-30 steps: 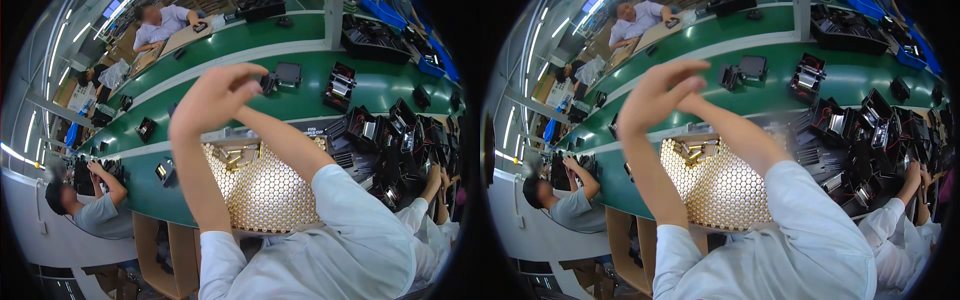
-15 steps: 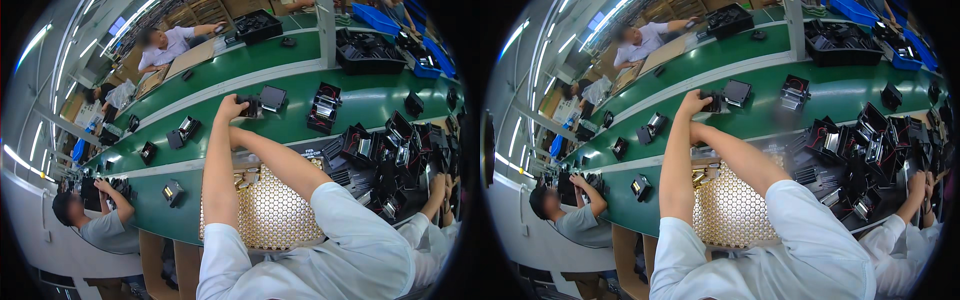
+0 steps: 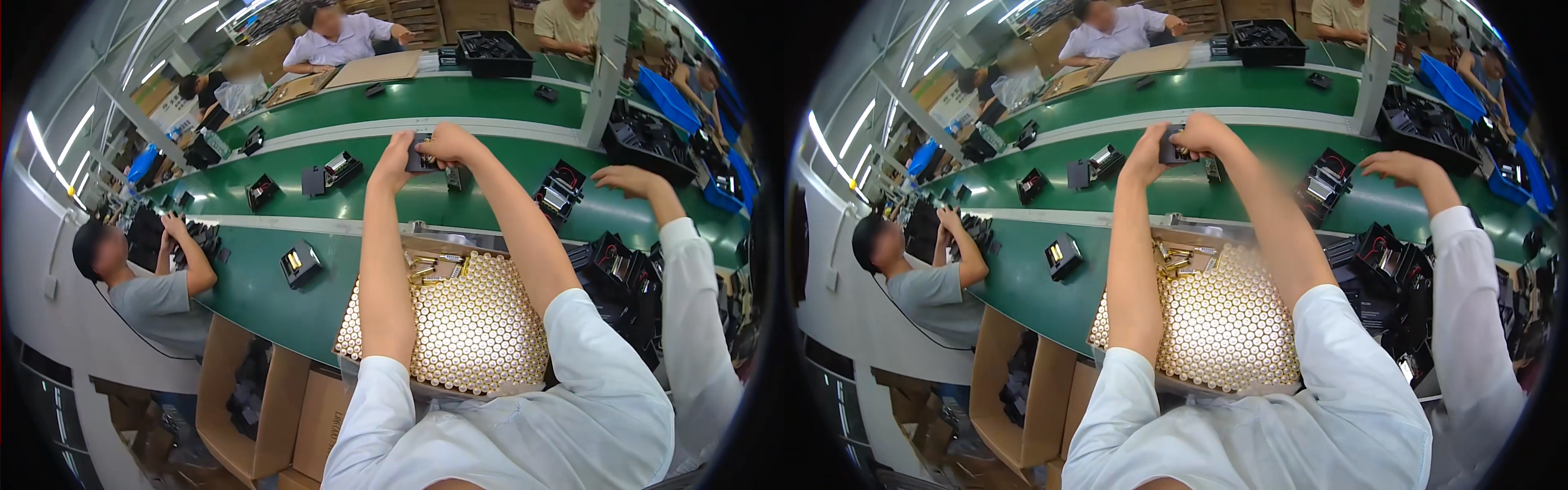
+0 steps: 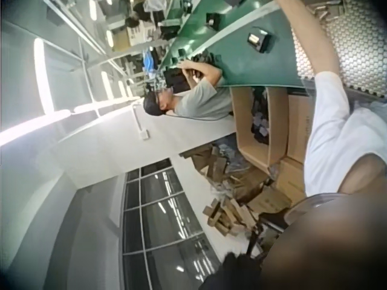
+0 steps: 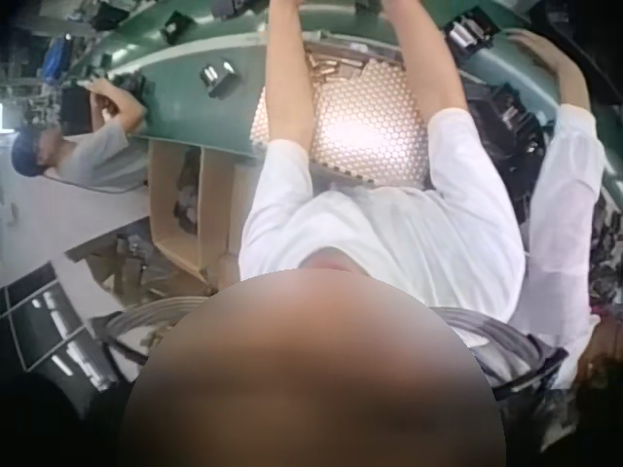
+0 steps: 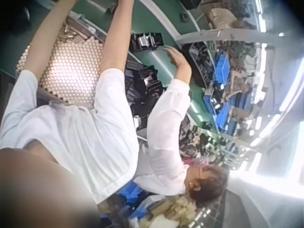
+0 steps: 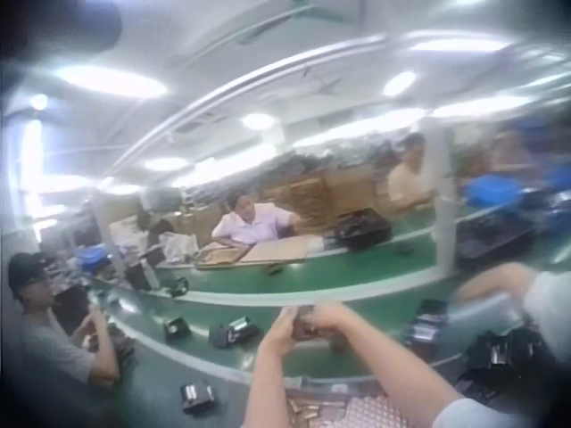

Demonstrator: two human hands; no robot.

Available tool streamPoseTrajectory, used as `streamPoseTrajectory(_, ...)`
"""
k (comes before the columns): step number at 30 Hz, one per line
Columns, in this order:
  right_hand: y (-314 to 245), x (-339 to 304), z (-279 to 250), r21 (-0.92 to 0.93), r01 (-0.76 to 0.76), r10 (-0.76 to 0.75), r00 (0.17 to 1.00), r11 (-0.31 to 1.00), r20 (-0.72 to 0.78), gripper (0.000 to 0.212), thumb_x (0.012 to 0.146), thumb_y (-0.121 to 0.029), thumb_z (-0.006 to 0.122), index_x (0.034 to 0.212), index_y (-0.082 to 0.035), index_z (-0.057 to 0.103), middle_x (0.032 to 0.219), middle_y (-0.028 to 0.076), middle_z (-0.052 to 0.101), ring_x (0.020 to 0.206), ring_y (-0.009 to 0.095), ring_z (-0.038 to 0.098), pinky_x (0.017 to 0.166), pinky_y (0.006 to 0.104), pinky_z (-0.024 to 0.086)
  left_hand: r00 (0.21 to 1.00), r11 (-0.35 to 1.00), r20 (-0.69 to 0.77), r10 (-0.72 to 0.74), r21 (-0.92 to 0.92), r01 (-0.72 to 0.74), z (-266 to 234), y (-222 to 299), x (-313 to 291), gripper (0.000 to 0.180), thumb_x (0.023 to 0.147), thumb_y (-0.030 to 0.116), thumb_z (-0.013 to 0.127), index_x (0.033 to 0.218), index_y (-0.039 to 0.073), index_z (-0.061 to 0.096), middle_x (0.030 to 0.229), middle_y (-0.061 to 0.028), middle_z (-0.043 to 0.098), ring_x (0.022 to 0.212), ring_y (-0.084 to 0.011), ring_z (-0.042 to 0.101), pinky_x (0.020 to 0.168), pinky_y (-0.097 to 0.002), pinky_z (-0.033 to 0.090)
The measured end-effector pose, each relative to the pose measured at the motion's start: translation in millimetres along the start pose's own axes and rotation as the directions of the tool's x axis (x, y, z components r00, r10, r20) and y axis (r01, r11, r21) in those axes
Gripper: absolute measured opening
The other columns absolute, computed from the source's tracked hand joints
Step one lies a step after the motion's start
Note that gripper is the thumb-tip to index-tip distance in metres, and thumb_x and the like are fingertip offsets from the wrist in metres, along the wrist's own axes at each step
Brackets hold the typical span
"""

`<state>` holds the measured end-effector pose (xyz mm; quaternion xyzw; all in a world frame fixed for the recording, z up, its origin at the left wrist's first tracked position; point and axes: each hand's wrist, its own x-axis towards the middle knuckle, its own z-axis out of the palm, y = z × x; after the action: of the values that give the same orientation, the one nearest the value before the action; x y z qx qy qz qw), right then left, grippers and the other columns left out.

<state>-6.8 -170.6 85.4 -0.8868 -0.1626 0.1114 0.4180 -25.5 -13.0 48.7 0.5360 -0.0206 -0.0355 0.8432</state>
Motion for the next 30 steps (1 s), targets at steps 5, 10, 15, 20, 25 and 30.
streamPoseTrajectory(5,-34.3,-4.2,-2.5,-0.196,0.019,0.004,0.994,0.980,0.112,0.040,0.080,-0.032,0.066,0.056,0.000,0.060,0.049,0.006,0.057,0.036,0.017,0.045,0.036,0.0288,0.038,0.999,0.996,-0.054,-0.003,0.091,0.008,-12.2,2.9,2.8,0.034,0.092,0.018,0.061,0.119,0.000,0.051,0.099,-0.0190,0.061,0.079,-0.0259,0.063,0.068,-0.0463,0.057)
streamPoseTrajectory(10,-29.6,-8.4,3.6,-0.372,0.161,-0.184,0.983,0.914,-0.027,0.036,0.076,-0.032,0.066,0.062,0.000,0.066,0.052,0.008,0.060,0.040,0.024,0.052,0.046,0.0332,0.047,0.982,0.994,-0.181,0.049,0.106,-0.030,-6.9,-5.5,7.7,0.034,0.091,0.013,0.061,0.118,-0.001,0.046,0.100,-0.0214,0.058,0.083,-0.0265,0.061,0.070,-0.0500,0.058)
streamPoseTrajectory(15,-18.7,-16.8,9.7,-0.480,0.182,-0.309,0.930,0.858,-0.200,0.031,0.078,-0.034,0.067,0.076,-0.003,0.071,0.063,0.010,0.066,0.058,0.029,0.060,0.058,0.0391,0.050,0.935,0.995,-0.348,0.072,-0.037,-0.090,3.1,-8.4,13.5,0.033,0.088,0.014,0.065,0.112,-0.003,0.050,0.088,-0.0208,0.060,0.084,-0.0274,0.062,0.069,-0.0497,0.059)
streamPoseTrajectory(20,-25.5,-20.3,19.7,-0.280,0.258,-0.297,0.949,0.925,-0.107,0.027,0.086,-0.028,0.064,0.080,-0.003,0.071,0.064,0.007,0.064,0.046,0.017,0.053,0.046,0.0287,0.043,0.989,0.988,-0.129,-0.072,-0.148,0.053,-29.2,-3.1,16.9,0.040,0.084,0.008,0.067,0.116,-0.003,0.047,0.095,-0.0234,0.059,0.086,-0.0302,0.063,0.069,-0.0476,0.059)
streamPoseTrajectory(25,-38.9,-20.5,12.4,-0.072,0.121,-0.130,0.982,0.990,-0.136,0.027,0.085,-0.029,0.064,0.091,-0.003,0.066,0.059,0.005,0.056,0.046,0.014,0.048,0.038,0.0260,0.037,0.971,0.998,-0.238,-0.034,-0.062,0.020,-39.3,1.8,5.0,0.049,0.080,0.004,0.068,0.121,-0.001,0.042,0.102,-0.0240,0.056,0.091,-0.0327,0.062,0.071,-0.0485,0.059)
streamPoseTrajectory(30,-1.7,15.9,-6.1,-0.074,0.156,-0.170,0.954,0.985,-0.248,0.027,0.076,-0.029,0.068,0.083,-0.003,0.068,0.078,0.011,0.067,0.071,0.021,0.064,0.066,0.0334,0.053,0.953,0.999,-0.303,-0.009,0.033,0.019,-0.4,-4.1,-7.6,0.063,0.076,-0.001,0.070,0.128,0.002,0.035,0.111,-0.0246,0.052,0.097,-0.0359,0.060,0.075,-0.0497,0.059)
